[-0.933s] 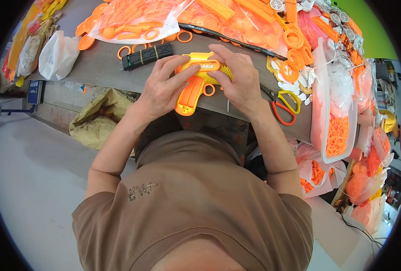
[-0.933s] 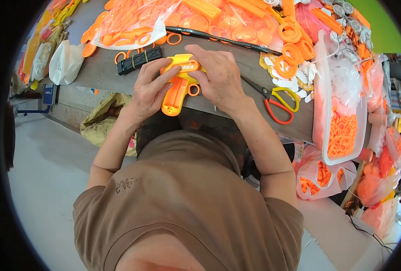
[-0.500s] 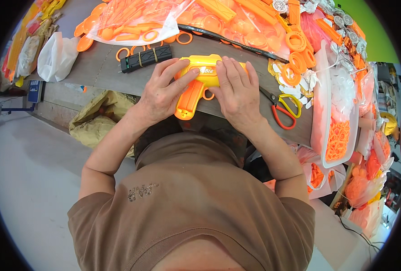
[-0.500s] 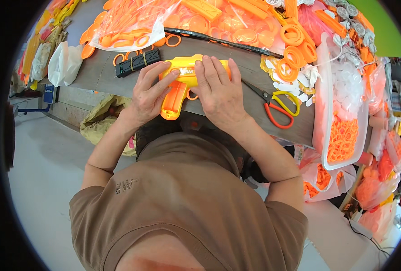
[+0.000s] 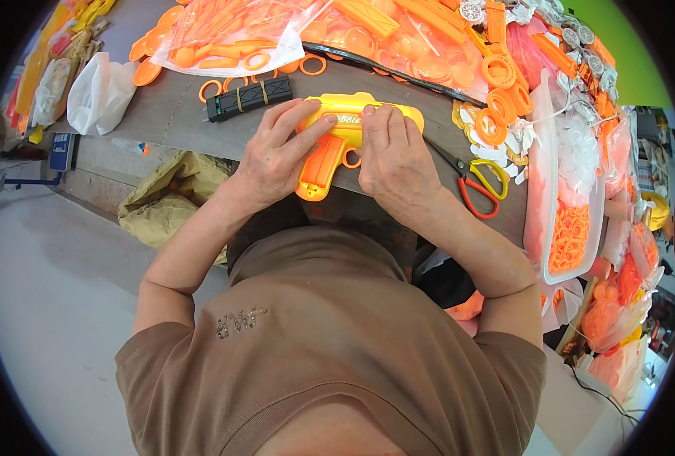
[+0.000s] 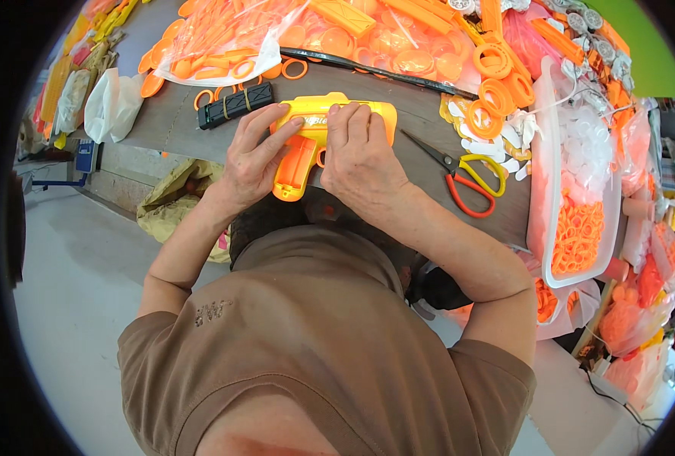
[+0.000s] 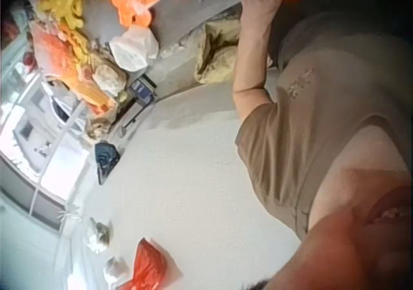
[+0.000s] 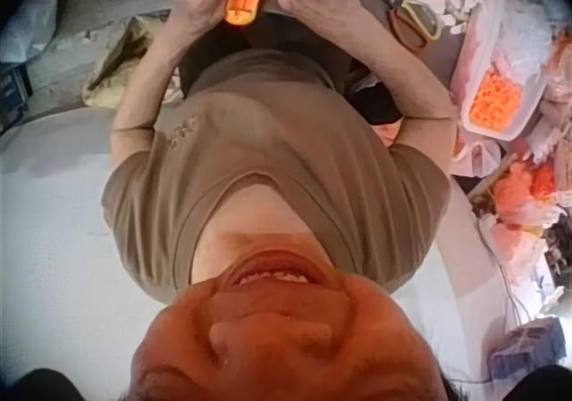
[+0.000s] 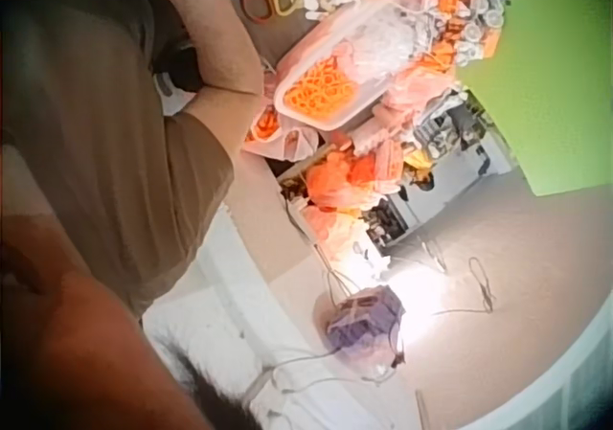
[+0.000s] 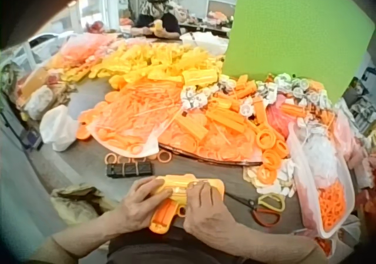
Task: Assembling components of a yellow toy gun at a cluttered workbench.
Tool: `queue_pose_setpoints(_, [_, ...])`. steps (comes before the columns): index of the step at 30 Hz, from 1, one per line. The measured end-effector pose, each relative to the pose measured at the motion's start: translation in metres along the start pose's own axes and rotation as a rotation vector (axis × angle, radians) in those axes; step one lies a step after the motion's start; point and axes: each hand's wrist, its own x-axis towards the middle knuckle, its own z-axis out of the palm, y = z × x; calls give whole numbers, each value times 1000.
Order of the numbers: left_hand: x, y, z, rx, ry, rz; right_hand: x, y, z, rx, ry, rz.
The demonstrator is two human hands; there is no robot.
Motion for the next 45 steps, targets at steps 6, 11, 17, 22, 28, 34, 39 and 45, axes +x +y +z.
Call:
queue_pose_setpoints(6, [1, 1, -1, -6, 7, -8, 3, 9, -5, -74, -45, -101])
queue_pose_setpoints(11, [-1, 2, 1, -15, 20, 15, 1, -1, -6, -129, -25, -13])
queue_pose_setpoints(17, [-3, 3, 1, 2, 33, 12, -2, 6, -13, 438, 8, 214])
queue_pose_setpoints(22, [-2, 3, 1, -23, 28, 1, -6, -5, -3, 366, 49, 231])
queue_pose_setpoints(28, [-5, 0, 4, -32, 26, -15, -10, -10, 11, 394, 73, 257])
queue_pose_setpoints(34, [-3, 2, 4, -36, 21, -22, -13, -12, 30, 324, 164, 262])
queue_pose_setpoints(39, [-6, 1, 6, -53, 39, -21, -15, -9, 26, 379, 167, 279])
queue_pose_setpoints(45, [-4, 9, 5, -295, 113, -210, -23, 9, 27, 952, 322, 674])
